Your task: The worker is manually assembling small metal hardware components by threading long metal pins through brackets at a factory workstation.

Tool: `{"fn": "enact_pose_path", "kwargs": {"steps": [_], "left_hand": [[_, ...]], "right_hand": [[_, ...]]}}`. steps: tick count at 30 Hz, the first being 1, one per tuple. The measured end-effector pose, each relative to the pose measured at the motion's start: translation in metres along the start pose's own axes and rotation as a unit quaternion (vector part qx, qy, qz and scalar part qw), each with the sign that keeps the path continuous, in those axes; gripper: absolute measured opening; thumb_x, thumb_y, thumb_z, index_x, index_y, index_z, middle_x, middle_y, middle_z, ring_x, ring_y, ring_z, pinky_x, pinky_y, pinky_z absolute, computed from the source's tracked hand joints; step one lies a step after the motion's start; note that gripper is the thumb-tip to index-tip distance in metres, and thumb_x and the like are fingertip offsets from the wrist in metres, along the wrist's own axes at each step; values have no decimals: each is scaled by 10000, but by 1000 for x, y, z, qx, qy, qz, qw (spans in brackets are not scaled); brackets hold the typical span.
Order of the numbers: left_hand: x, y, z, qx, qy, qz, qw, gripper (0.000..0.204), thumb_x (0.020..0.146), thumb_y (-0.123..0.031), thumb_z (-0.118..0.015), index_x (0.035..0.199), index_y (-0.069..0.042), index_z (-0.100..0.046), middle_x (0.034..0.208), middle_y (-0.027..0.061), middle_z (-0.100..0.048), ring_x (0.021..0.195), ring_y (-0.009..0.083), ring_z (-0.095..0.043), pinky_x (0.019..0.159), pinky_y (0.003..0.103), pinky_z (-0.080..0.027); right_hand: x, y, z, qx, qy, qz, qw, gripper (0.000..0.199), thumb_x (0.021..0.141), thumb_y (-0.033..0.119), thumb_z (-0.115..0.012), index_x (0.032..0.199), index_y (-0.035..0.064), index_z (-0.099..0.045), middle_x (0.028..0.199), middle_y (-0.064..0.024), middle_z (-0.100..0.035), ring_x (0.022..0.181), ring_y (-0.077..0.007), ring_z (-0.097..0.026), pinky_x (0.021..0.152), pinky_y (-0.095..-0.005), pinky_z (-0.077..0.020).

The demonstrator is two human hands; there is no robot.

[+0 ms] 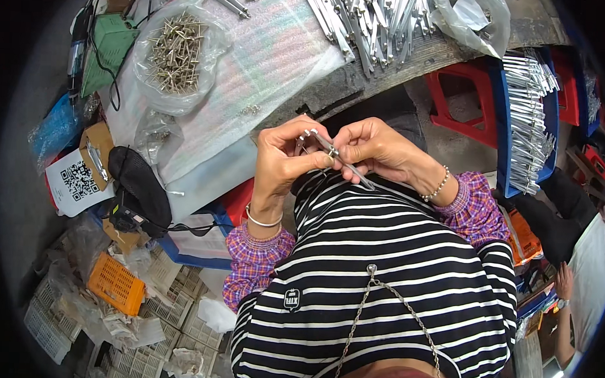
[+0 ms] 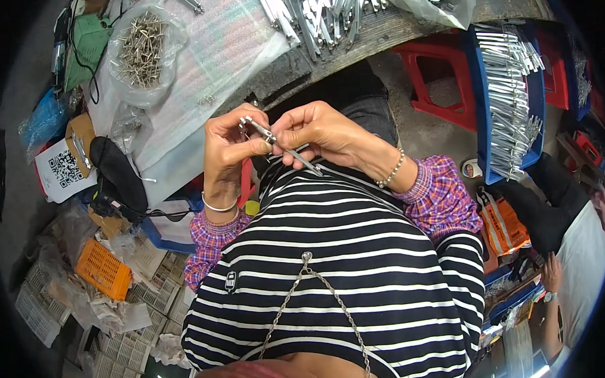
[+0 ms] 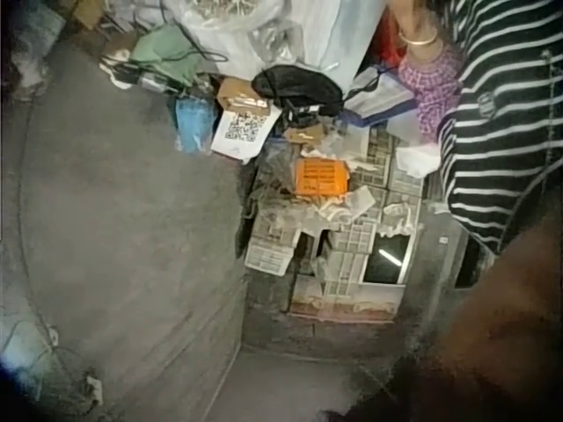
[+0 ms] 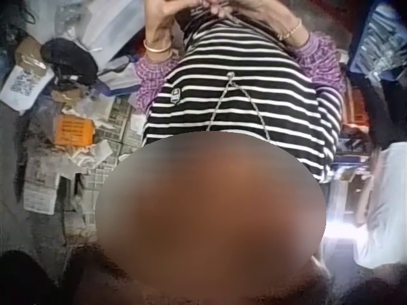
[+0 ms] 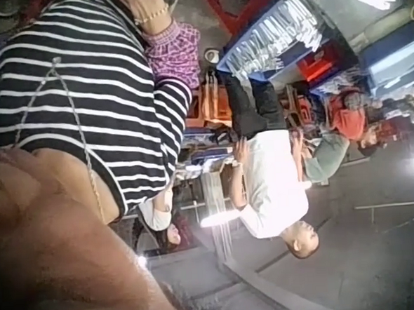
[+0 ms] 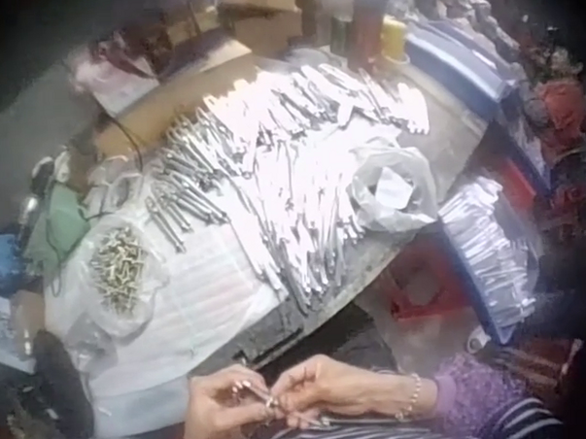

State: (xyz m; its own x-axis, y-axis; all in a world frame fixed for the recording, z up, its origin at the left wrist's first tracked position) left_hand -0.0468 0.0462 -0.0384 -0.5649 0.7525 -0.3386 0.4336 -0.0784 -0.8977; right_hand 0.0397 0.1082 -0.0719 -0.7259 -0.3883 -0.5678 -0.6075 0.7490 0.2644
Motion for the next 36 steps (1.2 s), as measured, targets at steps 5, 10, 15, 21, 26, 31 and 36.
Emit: {"fn": "enact_pose_path", "kwargs": {"steps": [5,10,15,21,26,31,36], "left_hand": [[-3,2,0,8,-6,6,1000,242,596,75,-735,819,37,-647,766,39,-585,646,62,-504,568,181,-357],[-5,3,-1,-7,-3,19,1000,251,587,92,-731,818,41,-647,773,43,-588,653,66,-508,566,181,-360],[-6,6,-4,-18,23,57,998,243,586,103,-726,808,39,-650,784,49,-591,670,71,-527,577,186,-379],[-6,4,-7,18,30,67,997,252,532,45,-753,759,32,-643,783,82,-583,674,112,-536,605,214,-398],[-9,5,-5,-13,2,74,997,246,551,61,-732,775,30,-634,797,87,-580,693,121,-547,622,207,-415],[-8,6,-2,-40,9,13,999,232,621,134,-687,827,39,-638,833,75,-587,644,88,-548,558,181,-413],[-8,9,-1,-49,12,12,999,237,626,133,-688,837,39,-637,829,76,-591,656,90,-554,564,180,-412]], "right_hand": [[0,-4,-1,9,8,-9,1000,109,822,49,-614,898,-23,-583,766,-134,-628,602,-168,-632,512,-240,-539],[0,-7,-1,20,12,-19,1000,96,824,49,-614,888,-16,-585,762,-135,-627,597,-167,-632,510,-238,-541],[-2,-11,-2,-5,23,-42,999,97,826,37,-600,893,-34,-598,790,-129,-632,621,-157,-629,517,-232,-545],[-2,-15,-3,14,39,-49,998,101,814,53,-627,876,-19,-593,774,-147,-635,614,-182,-646,504,-255,-552],[0,-13,-4,19,40,-42,998,101,810,45,-629,873,-25,-592,774,-142,-635,617,-179,-646,520,-259,-559],[1,-7,-5,-1,29,-12,1000,118,803,39,-634,889,-29,-589,780,-132,-636,630,-168,-644,541,-259,-565],[0,-6,-5,-11,21,-5,1000,171,797,31,-633,947,-36,-584,801,-119,-639,639,-154,-637,567,-250,-561]]}}
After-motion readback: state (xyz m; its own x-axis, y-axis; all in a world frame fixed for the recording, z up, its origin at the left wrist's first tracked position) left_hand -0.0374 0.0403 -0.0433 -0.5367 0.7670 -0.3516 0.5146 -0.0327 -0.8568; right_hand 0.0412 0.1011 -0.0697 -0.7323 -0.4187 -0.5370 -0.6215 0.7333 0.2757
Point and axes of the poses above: each hand's wrist, its own x-axis towards the middle knuckle, its own z-axis out of the back of the hand, y = z × x, the point moved 9 cm from there along x, towards the middle knuckle
